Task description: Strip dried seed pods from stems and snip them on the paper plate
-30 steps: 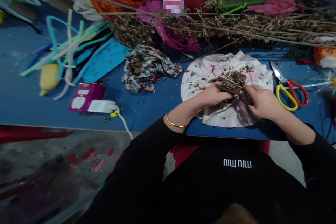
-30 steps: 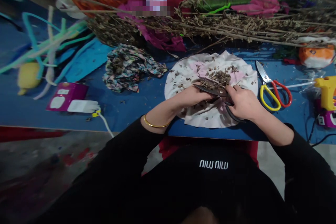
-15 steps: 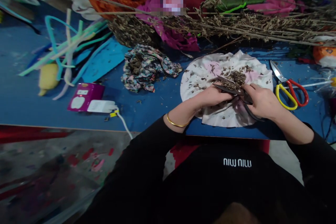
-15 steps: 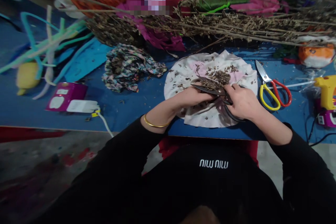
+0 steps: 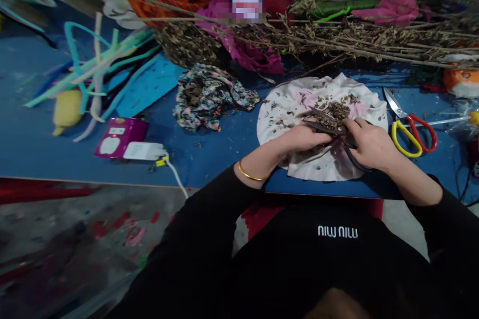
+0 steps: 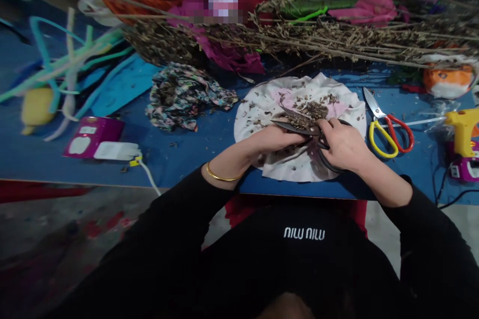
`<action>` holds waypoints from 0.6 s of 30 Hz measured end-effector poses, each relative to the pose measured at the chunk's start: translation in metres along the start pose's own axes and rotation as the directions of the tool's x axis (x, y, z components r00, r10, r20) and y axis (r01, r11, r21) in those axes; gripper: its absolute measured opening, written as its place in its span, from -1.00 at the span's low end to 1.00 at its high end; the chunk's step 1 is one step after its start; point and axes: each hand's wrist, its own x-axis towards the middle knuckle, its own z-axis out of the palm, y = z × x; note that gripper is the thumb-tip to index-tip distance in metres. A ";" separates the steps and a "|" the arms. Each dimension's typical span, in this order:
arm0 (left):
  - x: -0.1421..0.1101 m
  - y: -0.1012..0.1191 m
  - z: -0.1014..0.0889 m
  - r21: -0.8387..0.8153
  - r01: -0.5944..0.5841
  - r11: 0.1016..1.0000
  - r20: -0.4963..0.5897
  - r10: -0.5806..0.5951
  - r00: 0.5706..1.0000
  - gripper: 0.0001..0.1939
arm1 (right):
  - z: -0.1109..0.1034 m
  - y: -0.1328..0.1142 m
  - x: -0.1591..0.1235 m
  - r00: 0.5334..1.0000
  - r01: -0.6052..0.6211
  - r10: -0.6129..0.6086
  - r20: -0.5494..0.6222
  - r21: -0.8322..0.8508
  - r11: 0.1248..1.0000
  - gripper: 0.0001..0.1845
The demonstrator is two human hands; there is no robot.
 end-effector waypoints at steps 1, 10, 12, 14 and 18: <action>0.000 0.000 0.000 0.011 -0.004 1.000 -0.006 0.004 1.000 -0.83 | 0.000 0.000 0.000 1.000 0.001 -0.001 0.000 -0.001 1.000 -0.36; 0.003 -0.006 -0.002 0.000 -0.020 1.000 0.007 0.020 1.000 -0.81 | 0.001 0.004 0.000 0.999 -0.010 0.009 0.031 0.032 0.999 -0.51; 0.004 -0.007 -0.002 0.005 -0.015 1.000 0.016 0.015 1.000 -0.81 | 0.001 0.005 0.000 1.000 -0.010 0.009 0.029 0.037 0.999 -0.51; 0.005 -0.007 -0.003 0.018 -0.009 1.000 0.015 0.009 1.000 -0.79 | 0.000 0.007 0.000 1.000 -0.007 0.006 0.026 0.045 0.999 -0.50; 0.006 -0.008 -0.004 0.029 -0.016 0.999 0.010 0.016 1.000 -0.77 | 0.000 0.010 -0.001 1.000 -0.014 0.013 0.020 0.054 0.998 -0.48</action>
